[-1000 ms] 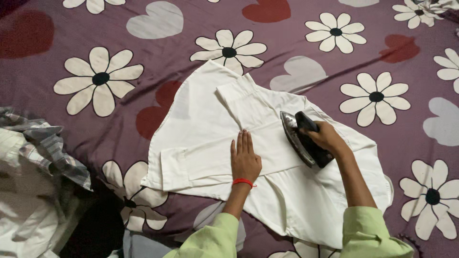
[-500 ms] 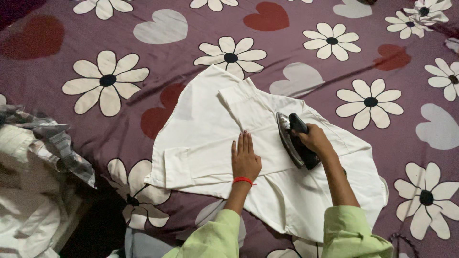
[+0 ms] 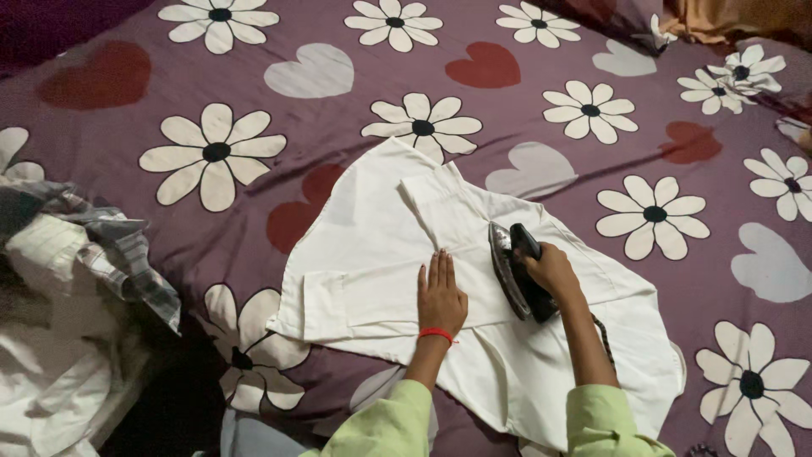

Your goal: The person irons a white shirt laid out on a bed. They use an iron to smooth the sleeves, body, and collar, adjusting the shirt's position as needed.

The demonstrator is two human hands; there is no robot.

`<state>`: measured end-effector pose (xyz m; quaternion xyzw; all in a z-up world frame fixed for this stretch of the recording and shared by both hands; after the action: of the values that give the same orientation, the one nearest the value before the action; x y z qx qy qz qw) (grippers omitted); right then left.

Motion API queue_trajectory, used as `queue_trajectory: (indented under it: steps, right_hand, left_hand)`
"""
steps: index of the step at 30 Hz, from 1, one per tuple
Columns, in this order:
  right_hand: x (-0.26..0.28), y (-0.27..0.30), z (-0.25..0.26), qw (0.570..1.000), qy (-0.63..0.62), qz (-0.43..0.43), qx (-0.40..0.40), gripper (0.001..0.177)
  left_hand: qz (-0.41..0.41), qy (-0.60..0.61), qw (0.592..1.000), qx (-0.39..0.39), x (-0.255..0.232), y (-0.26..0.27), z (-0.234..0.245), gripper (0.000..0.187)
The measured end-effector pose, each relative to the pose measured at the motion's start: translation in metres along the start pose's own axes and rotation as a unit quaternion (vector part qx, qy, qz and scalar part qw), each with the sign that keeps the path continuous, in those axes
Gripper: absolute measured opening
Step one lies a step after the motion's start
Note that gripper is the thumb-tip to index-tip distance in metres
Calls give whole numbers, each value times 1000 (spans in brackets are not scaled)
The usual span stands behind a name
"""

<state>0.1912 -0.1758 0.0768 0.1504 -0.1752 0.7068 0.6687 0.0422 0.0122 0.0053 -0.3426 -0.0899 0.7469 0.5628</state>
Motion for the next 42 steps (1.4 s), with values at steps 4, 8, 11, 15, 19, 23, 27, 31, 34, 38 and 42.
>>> queue_trajectory:
  steps: [4,8,11,15,19,23,27,31,34,38,42]
  right_hand:
    - [-10,10,-10,999,-39,10,16,48]
    - [-17,27,-7,995,-58,45,65,46]
    - [-18,35,-6,994,-46,58,82,47]
    - [-12,27,-9,991,-53,57,106,47]
    - [4,20,-12,991,-40,80,97,47]
    - [7,18,-11,988,-52,88,116,45]
    - [-4,26,-11,986,-52,122,105,44]
    - [-4,24,-14,987,-26,116,108,43]
    - [1,20,-15,988,-16,103,111,43]
    - [21,16,-30,984,-10,136,115,40]
    - [29,26,-32,978,-8,176,116,36]
  left_hand:
    - [-29,6,1000,8,14,18,-5,69]
    - [-43,-16,999,-12,41,27,9,71]
    - [-15,-28,999,-4,72,28,31,76]
    - [29,-67,997,-8,115,34,71,79]
    - [42,-78,996,-22,121,31,85,81]
    - [35,-89,995,-27,121,30,89,82]
    - [53,-88,994,-28,134,34,101,83]
    - [46,-89,995,-29,139,33,103,81]
    - [42,-84,995,-34,138,33,101,81]
    - [36,-82,995,-41,139,36,99,81]
    - [33,-75,995,-50,137,37,103,81]
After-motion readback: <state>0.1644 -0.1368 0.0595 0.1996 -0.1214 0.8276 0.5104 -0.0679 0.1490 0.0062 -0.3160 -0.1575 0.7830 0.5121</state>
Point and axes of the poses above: each hand's wrist, its own y-axis away from the middle knuckle, its own z-axis out of the back of the hand, x = y × z, the point moved 4 cm from there along -y, towards the middle knuckle, and after that the axes turned 13 degrees about -x, right-handed, at the moved point
